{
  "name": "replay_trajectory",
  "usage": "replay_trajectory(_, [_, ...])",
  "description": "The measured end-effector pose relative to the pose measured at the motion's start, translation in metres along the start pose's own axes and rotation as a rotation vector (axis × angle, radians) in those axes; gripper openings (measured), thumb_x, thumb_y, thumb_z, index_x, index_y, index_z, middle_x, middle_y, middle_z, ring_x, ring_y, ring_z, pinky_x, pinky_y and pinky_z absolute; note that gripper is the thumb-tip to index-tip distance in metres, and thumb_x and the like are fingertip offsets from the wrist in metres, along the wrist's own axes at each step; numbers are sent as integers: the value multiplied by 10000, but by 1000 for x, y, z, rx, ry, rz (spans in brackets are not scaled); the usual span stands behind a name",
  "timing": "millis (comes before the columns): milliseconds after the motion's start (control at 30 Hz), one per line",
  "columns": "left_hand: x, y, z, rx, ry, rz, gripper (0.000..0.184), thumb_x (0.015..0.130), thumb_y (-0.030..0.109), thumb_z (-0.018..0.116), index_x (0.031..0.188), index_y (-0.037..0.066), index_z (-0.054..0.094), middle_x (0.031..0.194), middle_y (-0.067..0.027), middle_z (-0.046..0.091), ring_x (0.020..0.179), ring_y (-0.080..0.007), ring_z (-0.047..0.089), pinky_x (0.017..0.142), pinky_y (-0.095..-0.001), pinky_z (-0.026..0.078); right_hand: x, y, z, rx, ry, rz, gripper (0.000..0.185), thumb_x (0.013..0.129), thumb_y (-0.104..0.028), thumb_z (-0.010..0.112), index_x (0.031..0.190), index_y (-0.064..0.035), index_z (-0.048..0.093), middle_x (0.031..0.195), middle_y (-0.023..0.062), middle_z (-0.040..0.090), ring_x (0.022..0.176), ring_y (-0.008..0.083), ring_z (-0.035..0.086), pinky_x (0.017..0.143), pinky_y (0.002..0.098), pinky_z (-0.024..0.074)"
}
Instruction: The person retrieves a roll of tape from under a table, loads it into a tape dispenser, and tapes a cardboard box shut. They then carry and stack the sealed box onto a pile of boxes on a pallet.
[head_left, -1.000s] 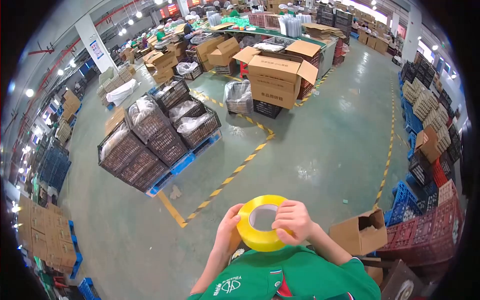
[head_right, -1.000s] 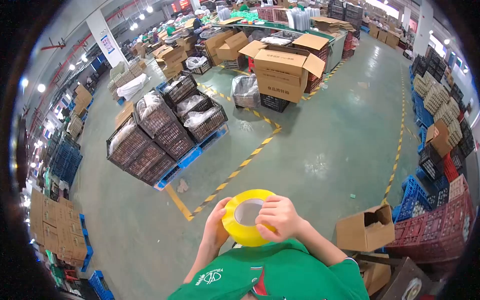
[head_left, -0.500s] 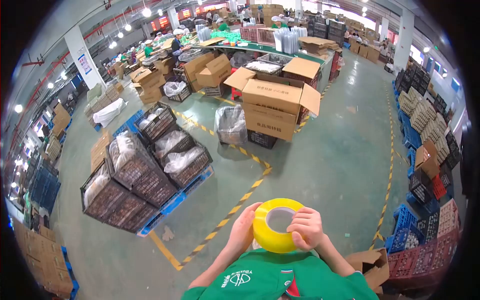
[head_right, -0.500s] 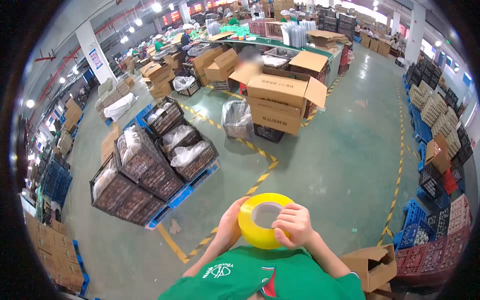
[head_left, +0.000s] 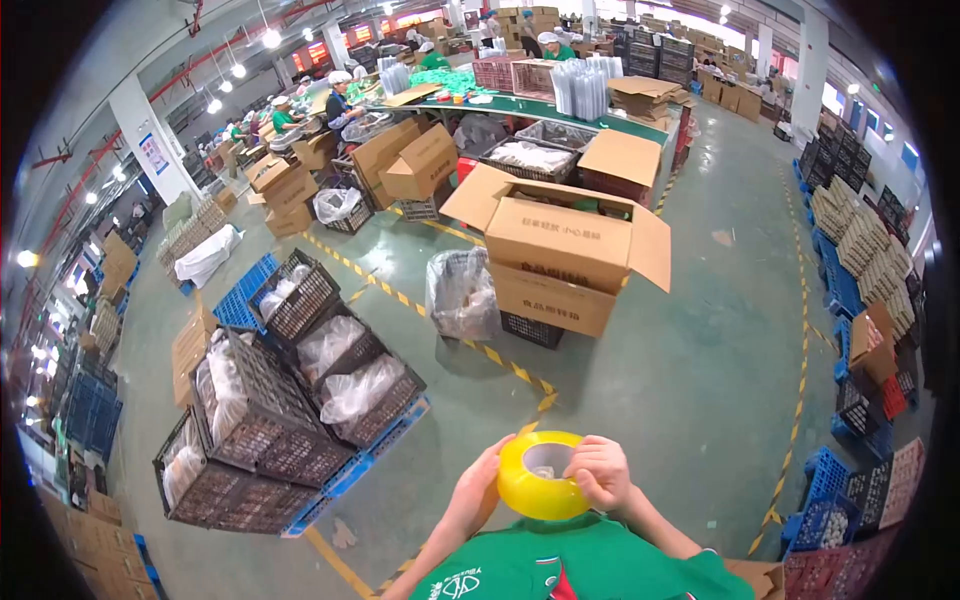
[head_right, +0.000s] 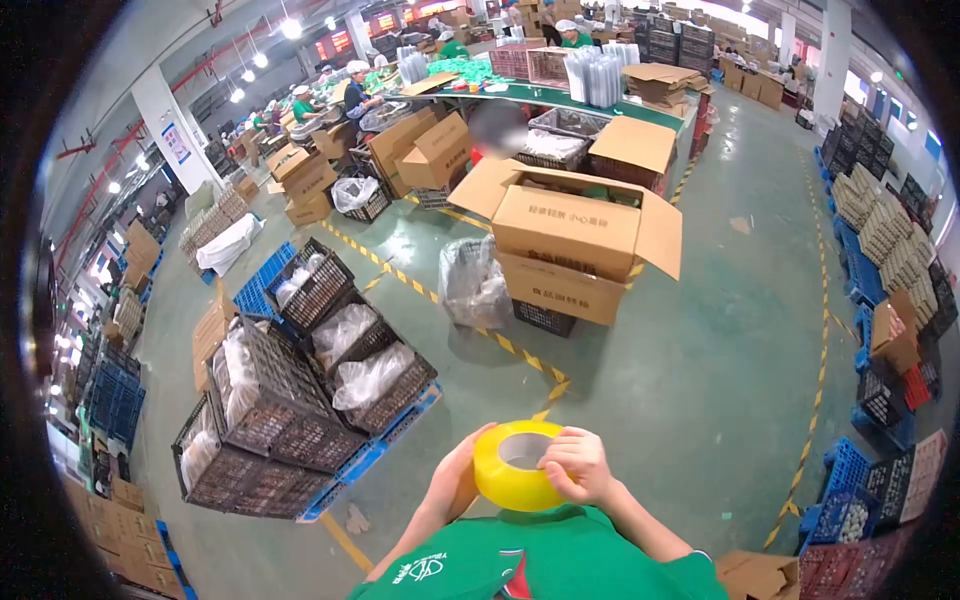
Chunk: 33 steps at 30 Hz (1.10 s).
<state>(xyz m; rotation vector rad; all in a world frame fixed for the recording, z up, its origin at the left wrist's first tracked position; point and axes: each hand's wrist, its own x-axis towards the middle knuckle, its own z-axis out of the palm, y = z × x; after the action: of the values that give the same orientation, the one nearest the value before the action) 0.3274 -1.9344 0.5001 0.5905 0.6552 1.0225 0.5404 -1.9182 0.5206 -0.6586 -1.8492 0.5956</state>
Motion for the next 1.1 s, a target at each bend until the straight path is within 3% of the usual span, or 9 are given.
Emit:
replay_trajectory(133, [53, 52, -10, 51, 107, 98, 600, 872, 325, 548, 1306, -37, 346, 1278, -155, 465, 1176, -248, 460, 994, -370, 359, 81, 63, 0, 100, -141, -91, 130, 736, -100, 500, 652, -39, 578, 601, 64, 557, 534, 238, 525, 562, 339, 411])
replay_trajectory(167, [66, 57, -21, -33, 107, 137, 537, 894, 237, 539, 1304, -48, 340, 1270, -146, 467, 1165, -250, 471, 990, -364, 369, 99, 77, 0, 125, -174, -111, 135, 750, -109, 503, 659, -39, 575, 623, 65, 568, 554, 242, 530, 572, 341, 416])
replay_trajectory(400, [125, 102, -44, -101, 219, 290, 503, 878, 241, 574, 1250, -36, 379, 1196, -126, 507, 1122, -229, 497, 971, -357, 386, 184, 153, 28, 237, -290, -207, 151, 767, -118, 512, 645, -43, 558, 622, 68, 564, 564, 245, 534, 571, 349, 417])
replay_trajectory(600, [190, 143, -99, -117, 150, 176, 473, 866, 219, 583, 1229, -18, 394, 1175, -110, 510, 1099, -211, 508, 951, -330, 396, 233, 207, 49, 178, -273, -195, 123, 748, -107, 514, 662, -42, 574, 616, 64, 559, 562, 243, 533, 573, 344, 420])
replay_trajectory(867, [308, 250, -181, -48, -191, -51, 511, 828, 194, 655, 1226, -8, 406, 1161, -102, 516, 1062, -171, 524, 927, -307, 403, 316, 243, 83, -63, -126, -83, 143, 701, -106, 480, 625, -45, 585, 596, 67, 564, 582, 247, 568, 610, 342, 459])
replay_trajectory(1033, [341, 284, -214, -131, -92, -95, 251, 852, 192, 631, 1014, 19, 549, 1106, -49, 546, 982, -144, 539, 875, -288, 422, 353, 269, 120, -104, -48, -23, 118, 702, -84, 499, 640, -43, 590, 611, 61, 574, 573, 233, 561, 588, 338, 444])
replay_trajectory(1100, [350, 290, -226, -137, -37, -77, 294, 891, 174, 566, 1120, 2, 497, 1143, -68, 538, 1039, -171, 532, 910, -309, 415, 365, 283, 131, -91, -52, 12, 125, 715, -84, 499, 644, -42, 593, 618, 63, 581, 583, 234, 567, 597, 336, 449])
